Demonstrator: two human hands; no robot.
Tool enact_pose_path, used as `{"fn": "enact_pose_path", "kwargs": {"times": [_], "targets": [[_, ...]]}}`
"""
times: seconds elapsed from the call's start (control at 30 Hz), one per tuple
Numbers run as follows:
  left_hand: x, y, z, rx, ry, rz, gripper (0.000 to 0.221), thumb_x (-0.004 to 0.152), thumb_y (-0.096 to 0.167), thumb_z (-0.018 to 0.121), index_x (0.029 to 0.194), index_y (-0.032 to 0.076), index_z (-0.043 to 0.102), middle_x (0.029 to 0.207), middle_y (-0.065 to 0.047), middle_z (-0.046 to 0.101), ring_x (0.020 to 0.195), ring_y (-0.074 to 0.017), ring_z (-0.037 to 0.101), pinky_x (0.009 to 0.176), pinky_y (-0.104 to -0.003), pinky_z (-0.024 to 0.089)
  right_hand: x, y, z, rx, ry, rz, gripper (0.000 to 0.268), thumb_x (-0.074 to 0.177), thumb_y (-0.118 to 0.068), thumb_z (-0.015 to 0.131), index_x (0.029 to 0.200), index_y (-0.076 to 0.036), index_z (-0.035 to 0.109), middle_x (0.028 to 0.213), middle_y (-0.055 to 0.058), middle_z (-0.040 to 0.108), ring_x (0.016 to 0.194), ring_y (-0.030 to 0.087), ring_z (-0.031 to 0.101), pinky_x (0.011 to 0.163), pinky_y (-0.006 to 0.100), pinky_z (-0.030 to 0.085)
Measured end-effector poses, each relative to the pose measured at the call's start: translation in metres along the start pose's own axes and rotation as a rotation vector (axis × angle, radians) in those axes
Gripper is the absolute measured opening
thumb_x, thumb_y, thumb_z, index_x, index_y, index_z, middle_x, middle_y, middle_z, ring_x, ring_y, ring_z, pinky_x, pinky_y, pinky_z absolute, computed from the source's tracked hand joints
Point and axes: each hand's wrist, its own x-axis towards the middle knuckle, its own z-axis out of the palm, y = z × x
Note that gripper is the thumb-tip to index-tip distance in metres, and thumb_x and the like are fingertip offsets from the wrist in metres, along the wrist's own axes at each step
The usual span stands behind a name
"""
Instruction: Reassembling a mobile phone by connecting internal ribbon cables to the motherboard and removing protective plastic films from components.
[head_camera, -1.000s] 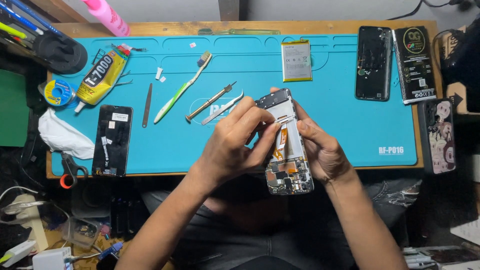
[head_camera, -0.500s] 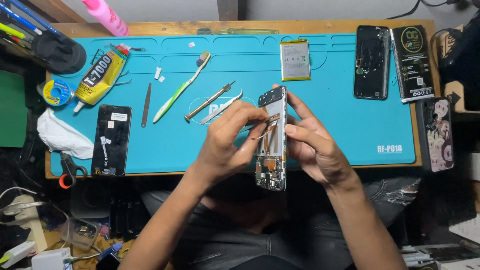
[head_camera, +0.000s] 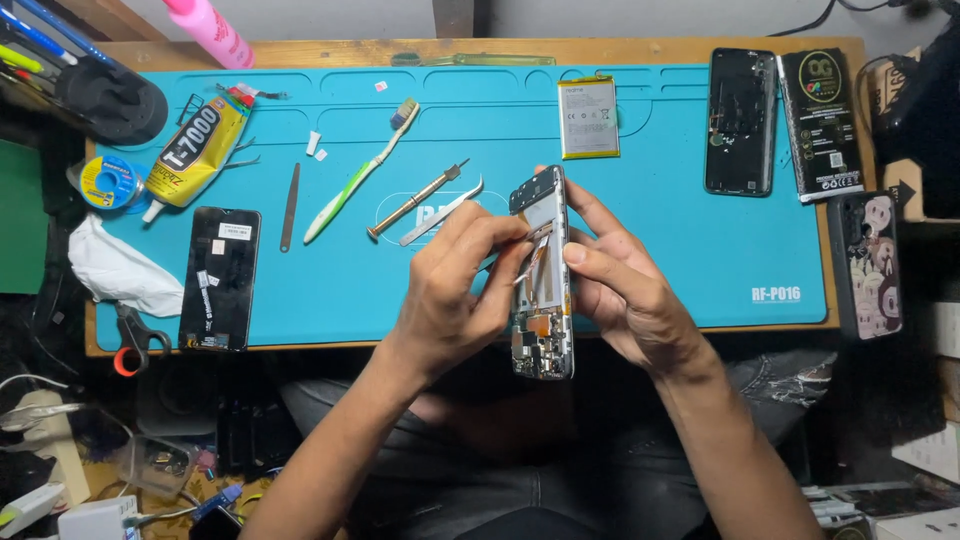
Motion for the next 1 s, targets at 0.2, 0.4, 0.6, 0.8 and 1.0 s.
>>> {"fn": "enact_pose_path", "kwargs": {"times": [0.2, 0.4, 0.6, 0.8, 1.0], "targets": [[0.001, 0.003, 0.000, 0.011, 0.003, -0.023, 0.010, 0.101, -0.006, 0.069, 0.108, 0.000, 0.073, 0.084, -0.008, 0.059, 0.073, -0.0239, 0.067, 0.064, -0.035, 0.058, -0.001, 0.000, 0.000, 0.011, 0.000, 0.025, 0.077, 0.099, -0.023, 0.061, 0.169, -0.005, 0.034, 0.138, 0.022, 0.063, 0.113, 0.028, 0.074, 0.092, 0.046, 0.068], [0.002, 0.005, 0.002, 0.018, 0.015, -0.009, 0.012, 0.101, -0.008, 0.067, 0.108, -0.001, 0.073, 0.083, -0.008, 0.058, 0.069, -0.0225, 0.064, 0.060, -0.034, 0.056, 0.000, 0.006, -0.007, 0.039, -0.003, 0.032, 0.076, 0.100, -0.023, 0.061, 0.168, -0.004, 0.033, 0.139, 0.023, 0.062, 0.114, 0.030, 0.073, 0.094, 0.048, 0.067], [-0.003, -0.007, -0.001, 0.181, -0.036, 0.174, 0.014, 0.103, -0.004, 0.066, 0.115, 0.002, 0.073, 0.084, -0.007, 0.055, 0.066, -0.0262, 0.060, 0.059, -0.036, 0.058, -0.006, -0.002, 0.003, 0.019, -0.020, 0.023, 0.078, 0.100, -0.021, 0.063, 0.170, -0.006, 0.033, 0.135, 0.020, 0.063, 0.108, 0.025, 0.074, 0.087, 0.043, 0.070], [0.000, -0.009, 0.004, 0.115, 0.032, 0.152, 0.016, 0.101, -0.005, 0.069, 0.112, 0.005, 0.075, 0.083, -0.007, 0.061, 0.068, -0.0302, 0.065, 0.066, -0.038, 0.060, -0.006, 0.006, 0.007, -0.033, 0.037, -0.038, 0.081, 0.099, -0.021, 0.065, 0.170, -0.006, 0.031, 0.139, 0.019, 0.060, 0.109, 0.022, 0.072, 0.084, 0.040, 0.071], [-0.001, -0.008, 0.005, -0.023, 0.010, -0.012, 0.039, 0.080, -0.010, 0.080, 0.117, 0.003, 0.072, 0.105, -0.010, 0.075, 0.091, -0.0235, 0.069, 0.084, -0.037, 0.057, -0.014, 0.002, 0.021, -0.394, 0.071, -0.191, 0.103, 0.084, 0.002, 0.075, 0.171, -0.002, 0.021, 0.149, 0.023, 0.053, 0.122, 0.028, 0.060, 0.106, 0.038, 0.056]]}}
